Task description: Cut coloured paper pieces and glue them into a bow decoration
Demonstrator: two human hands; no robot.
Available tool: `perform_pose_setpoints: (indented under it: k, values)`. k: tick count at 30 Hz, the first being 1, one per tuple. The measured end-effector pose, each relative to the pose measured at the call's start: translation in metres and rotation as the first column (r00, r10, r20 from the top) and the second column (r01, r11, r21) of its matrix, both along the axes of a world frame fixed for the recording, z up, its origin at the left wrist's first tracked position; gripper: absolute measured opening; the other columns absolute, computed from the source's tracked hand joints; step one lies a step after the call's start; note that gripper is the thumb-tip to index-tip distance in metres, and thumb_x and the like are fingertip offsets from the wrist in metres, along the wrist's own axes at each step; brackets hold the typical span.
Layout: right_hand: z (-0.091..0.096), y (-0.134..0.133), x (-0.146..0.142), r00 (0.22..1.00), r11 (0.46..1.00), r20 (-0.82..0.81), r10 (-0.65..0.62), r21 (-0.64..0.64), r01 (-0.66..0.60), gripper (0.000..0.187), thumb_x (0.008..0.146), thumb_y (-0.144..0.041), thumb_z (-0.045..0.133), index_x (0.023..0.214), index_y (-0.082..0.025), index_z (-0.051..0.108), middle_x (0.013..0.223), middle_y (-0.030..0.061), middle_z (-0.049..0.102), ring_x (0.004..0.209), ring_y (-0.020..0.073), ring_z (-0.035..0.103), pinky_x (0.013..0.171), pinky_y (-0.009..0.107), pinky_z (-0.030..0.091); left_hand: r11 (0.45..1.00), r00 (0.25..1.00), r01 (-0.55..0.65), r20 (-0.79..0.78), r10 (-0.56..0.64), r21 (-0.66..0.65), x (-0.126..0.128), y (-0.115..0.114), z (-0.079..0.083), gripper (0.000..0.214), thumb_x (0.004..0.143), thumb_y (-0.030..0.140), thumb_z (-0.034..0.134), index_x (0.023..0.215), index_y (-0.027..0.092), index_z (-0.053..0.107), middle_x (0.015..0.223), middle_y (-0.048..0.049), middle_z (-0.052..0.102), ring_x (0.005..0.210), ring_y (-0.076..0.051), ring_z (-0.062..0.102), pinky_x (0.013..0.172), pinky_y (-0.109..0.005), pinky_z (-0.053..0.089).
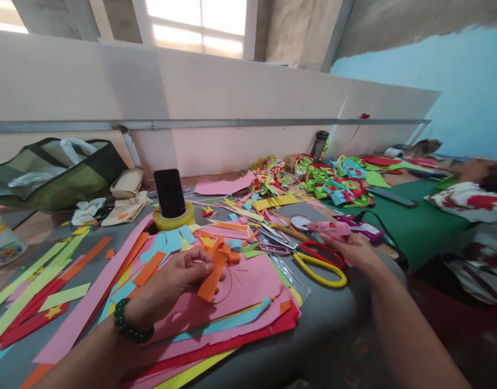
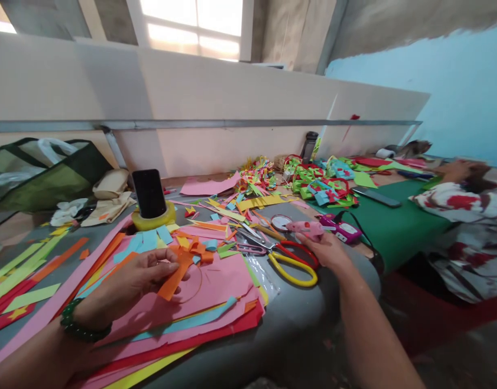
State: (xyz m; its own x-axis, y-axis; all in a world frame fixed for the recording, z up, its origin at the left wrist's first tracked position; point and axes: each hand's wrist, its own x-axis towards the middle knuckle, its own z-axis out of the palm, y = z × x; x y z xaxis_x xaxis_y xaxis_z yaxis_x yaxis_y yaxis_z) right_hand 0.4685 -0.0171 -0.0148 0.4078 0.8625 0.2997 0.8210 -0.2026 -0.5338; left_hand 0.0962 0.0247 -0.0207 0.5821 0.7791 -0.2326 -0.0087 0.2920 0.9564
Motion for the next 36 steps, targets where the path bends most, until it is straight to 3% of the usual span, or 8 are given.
perform_pose_setpoints:
  k: [7, 10, 13, 16, 19, 22, 27, 36]
  values:
    - [0.031, -0.049, -0.011, 0.916, 0.921, 0.259, -0.308, -0.161, 0.355, 0.042, 0.07, -0.064, 0.058, 0.071, -0.022, 0.065, 0.062, 0.0091, 0.064, 0.049, 0.0206, 0.054, 0.048, 0.034, 0.036, 0.992, 0.991, -0.121, 0.045, 0.122, -0.027, 0.003, 0.0, 0.001, 0.018, 0.071, 0.026, 0.072, 0.072, 0.015, 0.057, 0.069, 0.0034, 0.055, 0.061, -0.006, 0.05, 0.053, -0.015, 0.039]
    - [0.024, -0.061, -0.055, 0.977, 0.978, 0.213, -0.001, 0.204, -0.043, 0.023, 0.08, -0.046, 0.058, 0.085, -0.024, 0.062, 0.073, 0.0051, 0.065, 0.055, 0.016, 0.057, 0.052, 0.029, 0.043, 0.981, 0.984, -0.155, 0.071, 0.164, -0.12, 0.005, -0.002, 0.003, 0.02, 0.067, 0.024, 0.075, 0.072, 0.016, 0.058, 0.068, 0.0036, 0.055, 0.058, -0.006, 0.05, 0.05, -0.015, 0.039]
    - [0.004, -0.049, -0.113, 0.746, 0.718, 0.34, 0.573, 0.229, -0.657, 0.015, 0.085, -0.025, 0.056, 0.1, -0.026, 0.061, 0.089, 0.0039, 0.063, 0.068, 0.0129, 0.06, 0.061, 0.024, 0.048, 0.976, 0.98, -0.154, 0.101, 0.171, -0.156, 0.007, -0.004, 0.002, 0.019, 0.066, 0.022, 0.076, 0.071, 0.015, 0.06, 0.067, 0.0028, 0.057, 0.059, -0.006, 0.053, 0.051, -0.016, 0.04]
    - [-0.009, -0.028, -0.158, 0.562, 0.52, 0.332, 0.758, 0.212, -0.827, 0.028, 0.088, -0.018, 0.052, 0.114, -0.024, 0.056, 0.095, 0.0061, 0.062, 0.082, 0.0136, 0.06, 0.068, 0.023, 0.049, 0.983, 0.981, -0.105, 0.148, 0.127, -0.148, 0.009, -0.005, -0.001, 0.017, 0.066, 0.021, 0.076, 0.069, 0.014, 0.061, 0.063, 0.0026, 0.058, 0.056, -0.006, 0.052, 0.053, -0.016, 0.04]
    - [-0.011, -0.015, -0.179, 0.519, 0.461, 0.291, 0.803, 0.248, -0.852, 0.013, 0.089, -0.02, 0.052, 0.098, -0.02, 0.062, 0.087, 0.0053, 0.062, 0.079, 0.0133, 0.058, 0.067, 0.024, 0.047, 0.984, 0.976, -0.1, 0.176, 0.126, -0.147, 0.01, -0.004, -0.003, 0.017, 0.065, 0.021, 0.076, 0.067, 0.013, 0.061, 0.061, 0.003, 0.058, 0.055, -0.006, 0.052, 0.053, -0.017, 0.039]
    - [-0.01, -0.01, -0.184, 0.572, 0.51, 0.143, 0.808, 0.316, -0.8, 0.011, 0.088, -0.021, 0.052, 0.082, -0.019, 0.061, 0.076, 0.0024, 0.06, 0.069, 0.0114, 0.054, 0.061, 0.023, 0.043, 0.983, 0.973, -0.117, 0.184, 0.142, -0.139, 0.01, -0.004, -0.003, 0.019, 0.064, 0.022, 0.077, 0.067, 0.013, 0.06, 0.059, 0.0041, 0.056, 0.053, -0.006, 0.051, 0.052, -0.017, 0.037]
    - [-0.011, -0.001, -0.181, 0.641, 0.766, -0.423, 0.64, 0.288, -0.575, 0.019, 0.081, -0.034, 0.059, 0.073, -0.017, 0.056, 0.064, -0.0016, 0.053, 0.055, 0.0095, 0.045, 0.05, 0.022, 0.037, 0.986, 0.983, -0.129, 0.116, 0.142, -0.109, 0.012, -0.006, -0.001, 0.022, 0.063, 0.026, 0.077, 0.069, 0.014, 0.06, 0.068, 0.0002, 0.063, 0.071, -0.016, 0.066, 0.059, -0.02, 0.042]
    - [-0.013, 0.011, -0.177, 0.514, 0.8, -0.659, 0.548, 0.233, -0.553, 0.028, 0.071, -0.04, 0.066, 0.068, -0.016, 0.053, 0.064, -0.0039, 0.048, 0.057, 0.0086, 0.041, 0.052, 0.022, 0.033, 0.992, 0.991, -0.125, 0.055, 0.125, 0.005, 0.014, -0.011, -0.006, 0.015, 0.068, 0.027, 0.074, 0.07, 0.016, 0.064, 0.07, -0.0005, 0.067, 0.073, -0.016, 0.067, 0.062, -0.022, 0.045]
